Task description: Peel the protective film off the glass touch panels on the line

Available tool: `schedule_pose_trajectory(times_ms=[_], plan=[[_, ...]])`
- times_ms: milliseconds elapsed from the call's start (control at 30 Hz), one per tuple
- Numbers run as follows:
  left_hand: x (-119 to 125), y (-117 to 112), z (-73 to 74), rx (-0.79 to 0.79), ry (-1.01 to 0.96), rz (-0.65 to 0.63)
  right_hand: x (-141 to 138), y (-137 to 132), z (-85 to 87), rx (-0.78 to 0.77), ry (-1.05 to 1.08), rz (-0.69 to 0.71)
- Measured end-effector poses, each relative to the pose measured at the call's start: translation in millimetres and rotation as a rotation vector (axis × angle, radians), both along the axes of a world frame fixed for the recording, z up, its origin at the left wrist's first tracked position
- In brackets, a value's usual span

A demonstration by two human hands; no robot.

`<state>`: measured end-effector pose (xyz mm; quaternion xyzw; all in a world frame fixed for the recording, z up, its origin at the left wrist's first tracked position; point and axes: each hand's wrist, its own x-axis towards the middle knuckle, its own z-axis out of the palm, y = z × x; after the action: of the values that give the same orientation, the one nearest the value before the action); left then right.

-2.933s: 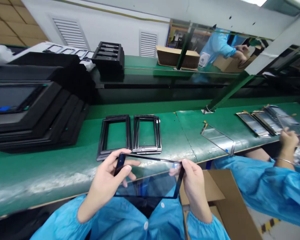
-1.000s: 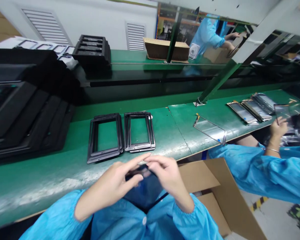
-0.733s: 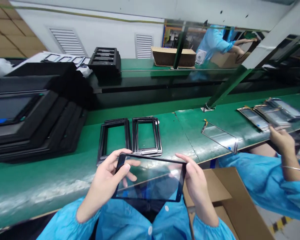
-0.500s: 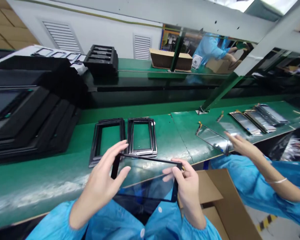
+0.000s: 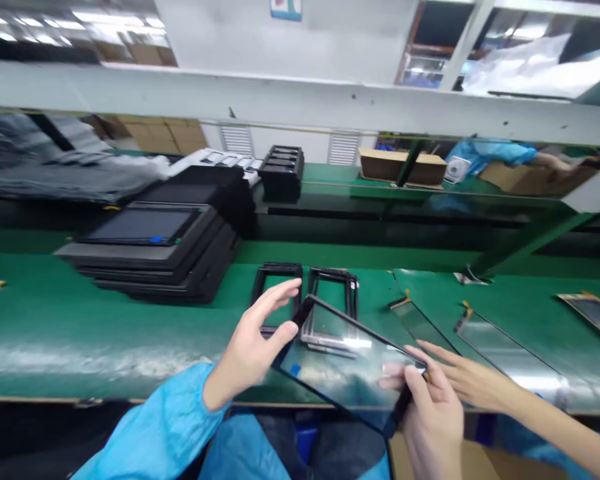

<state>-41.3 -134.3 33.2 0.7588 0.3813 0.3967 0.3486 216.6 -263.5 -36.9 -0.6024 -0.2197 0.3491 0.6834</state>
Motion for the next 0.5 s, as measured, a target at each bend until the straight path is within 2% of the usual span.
schedule_pose_trajectory(times_ms=[67, 200, 267, 300, 367, 433, 500], plan=[[-10.6, 1.1, 8.9, -0.119, -0.007, -0.054, -8.0, 13.8, 5.2, 0.018, -0.028, 0.195], [-15.5, -2.5, 15.3, -0.372, 0.207, -0.378, -41.9, 46.9, 20.8, -0.002, -0.021, 0.767], [-19.2, 6.2, 17.9, -0.463, 0.212, -0.378, -52.8, 64.7, 26.9, 0.025, 0.018, 0.895], [-24.7, 16.2, 22.6, -0.477, 0.176, -0.311, -54.0, 72.7, 29.2, 0.048, 0.023, 0.873], [-45.1, 46.9, 42.5, -0.442, 0.045, -0.106, -47.9, 84.5, 31.1, 0.087, 0.008, 0.683], [-75.8, 85.5, 74.9, -0.296, -0.078, 0.152, -34.3, 89.8, 28.3, 0.081, -0.005, 0.462], [-109.3, 121.0, 110.3, -0.079, -0.236, 0.459, -19.2, 89.5, 19.7, 0.055, 0.006, 0.329]])
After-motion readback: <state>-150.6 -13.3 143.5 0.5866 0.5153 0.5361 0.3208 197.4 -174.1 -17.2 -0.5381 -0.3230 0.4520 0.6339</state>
